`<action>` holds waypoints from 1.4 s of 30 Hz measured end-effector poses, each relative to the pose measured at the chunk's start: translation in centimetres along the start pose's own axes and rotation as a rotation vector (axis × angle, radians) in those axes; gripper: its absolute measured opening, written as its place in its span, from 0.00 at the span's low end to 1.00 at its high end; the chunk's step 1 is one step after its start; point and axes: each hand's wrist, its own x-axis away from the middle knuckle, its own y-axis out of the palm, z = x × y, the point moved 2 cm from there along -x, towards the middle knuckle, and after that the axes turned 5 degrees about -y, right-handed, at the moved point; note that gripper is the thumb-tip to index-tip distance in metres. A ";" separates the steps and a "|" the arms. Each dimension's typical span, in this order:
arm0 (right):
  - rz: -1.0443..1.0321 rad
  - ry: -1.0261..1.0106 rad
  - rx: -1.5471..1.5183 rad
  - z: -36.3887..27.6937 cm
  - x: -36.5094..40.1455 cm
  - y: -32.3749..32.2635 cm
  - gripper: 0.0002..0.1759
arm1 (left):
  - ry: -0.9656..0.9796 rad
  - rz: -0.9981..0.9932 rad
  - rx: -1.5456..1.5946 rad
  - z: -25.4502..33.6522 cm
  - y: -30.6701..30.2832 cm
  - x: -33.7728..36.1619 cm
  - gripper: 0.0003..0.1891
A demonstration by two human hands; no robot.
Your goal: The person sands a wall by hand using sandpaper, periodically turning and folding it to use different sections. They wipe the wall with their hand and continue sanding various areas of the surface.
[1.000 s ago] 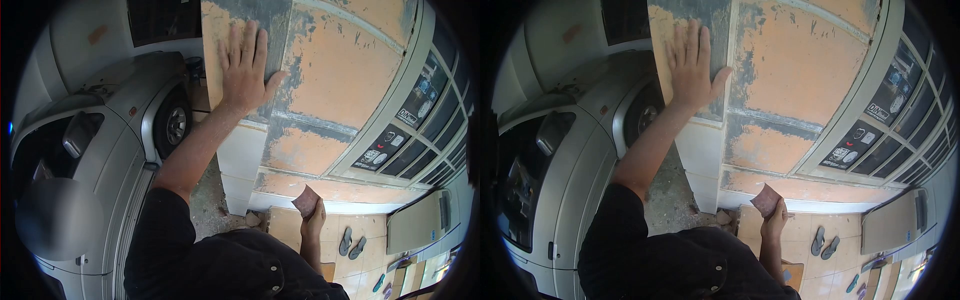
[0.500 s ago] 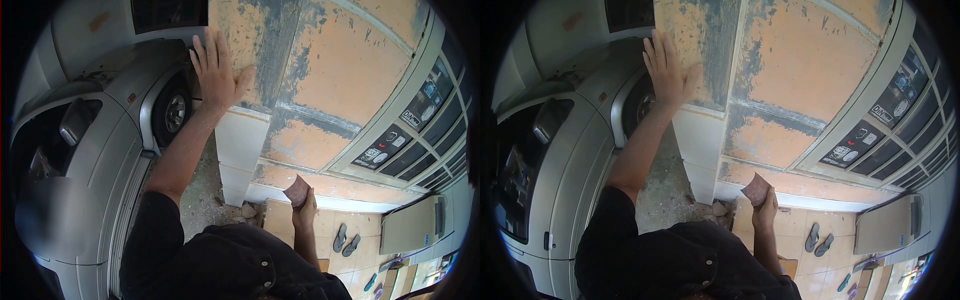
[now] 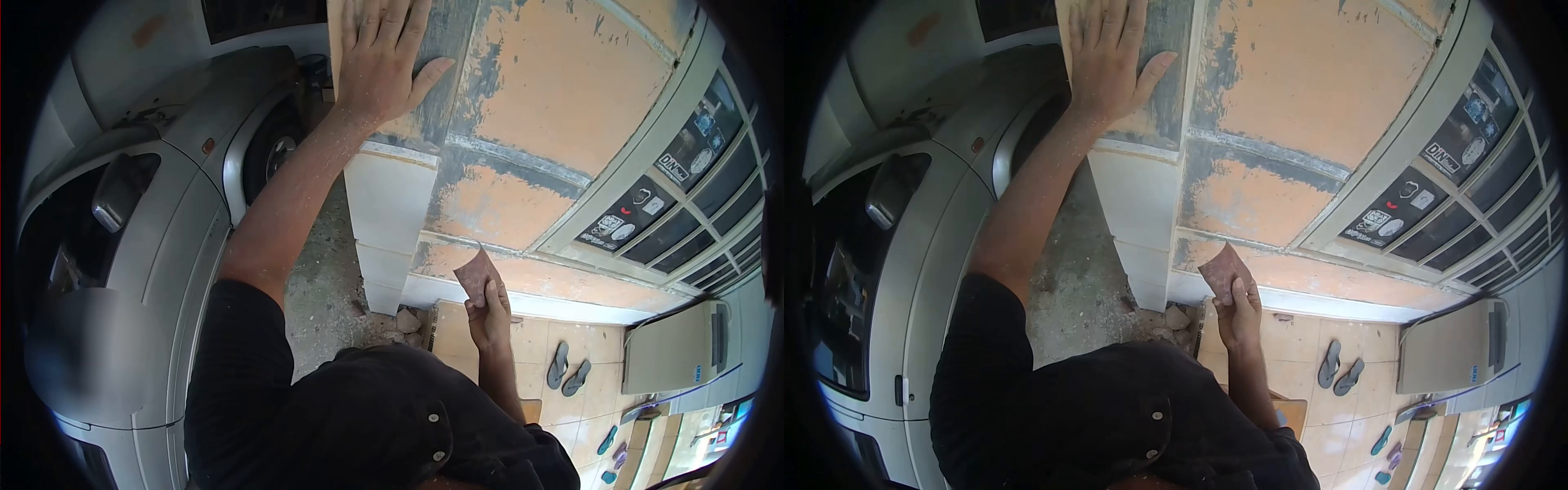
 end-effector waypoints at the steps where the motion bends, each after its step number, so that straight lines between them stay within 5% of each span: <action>1: 0.010 0.008 0.020 -0.6 0.1 0.5 0.21 | 0.008 -0.025 0.041 0.0 0.9 2.4 0.45; 4: -0.067 -0.007 -0.053 -3.2 0.2 3.7 0.20 | 0.051 -0.078 0.059 1.7 2.7 9.4 0.38; 6: -0.109 -0.030 -0.098 -4.4 0.6 6.2 0.19 | -0.164 -0.121 0.322 4.4 0.8 13.3 0.28; 8: -0.115 -0.050 -0.123 -4.8 0.9 8.1 0.18 | -0.340 -0.389 0.773 7.0 -1.0 17.1 0.26; 10: -0.229 -0.135 -0.085 -4.9 1.1 9.7 0.18 | -0.764 -0.613 1.368 10.9 -3.2 18.9 0.26; 11: -0.236 -0.133 -0.083 -4.6 1.0 10.0 0.18 | -0.766 -0.606 1.364 11.9 -4.3 19.6 0.26; 13: -0.326 -0.195 0.089 -3.9 0.9 10.7 0.18 | -1.198 -0.586 1.849 12.7 -5.5 21.1 0.26; 18: -0.413 -0.171 0.277 -1.9 0.7 11.9 0.20 | -1.108 -0.692 1.484 10.0 -7.0 20.5 0.24; 20: -0.425 -0.092 -0.122 -0.5 0.9 12.4 0.22 | -1.118 -0.693 1.351 9.4 -7.3 20.4 0.23; 23: -0.517 -0.131 -0.158 0.3 1.6 14.2 0.22 | -1.344 -0.460 1.452 8.6 -8.1 20.3 0.21; 29: -0.365 -0.311 0.268 3.2 1.1 16.4 0.18 | -1.293 -0.476 1.247 4.8 -10.4 20.3 0.21; 31: -0.316 -0.371 0.296 4.3 1.2 17.9 0.19 | -1.402 -0.275 1.380 3.8 -11.0 19.8 0.19; 35: -0.233 -0.221 0.064 5.7 1.5 21.0 0.20 | -1.046 -0.105 1.296 -0.4 -12.2 22.2 0.19; 37: -0.167 -0.139 -0.049 6.2 2.1 22.3 0.20 | -0.289 0.039 0.760 -1.8 -13.1 22.6 0.19; 42: -0.208 -0.076 -0.044 7.2 2.7 24.0 0.19 | -0.129 -0.216 0.504 -1.8 -14.2 21.3 0.17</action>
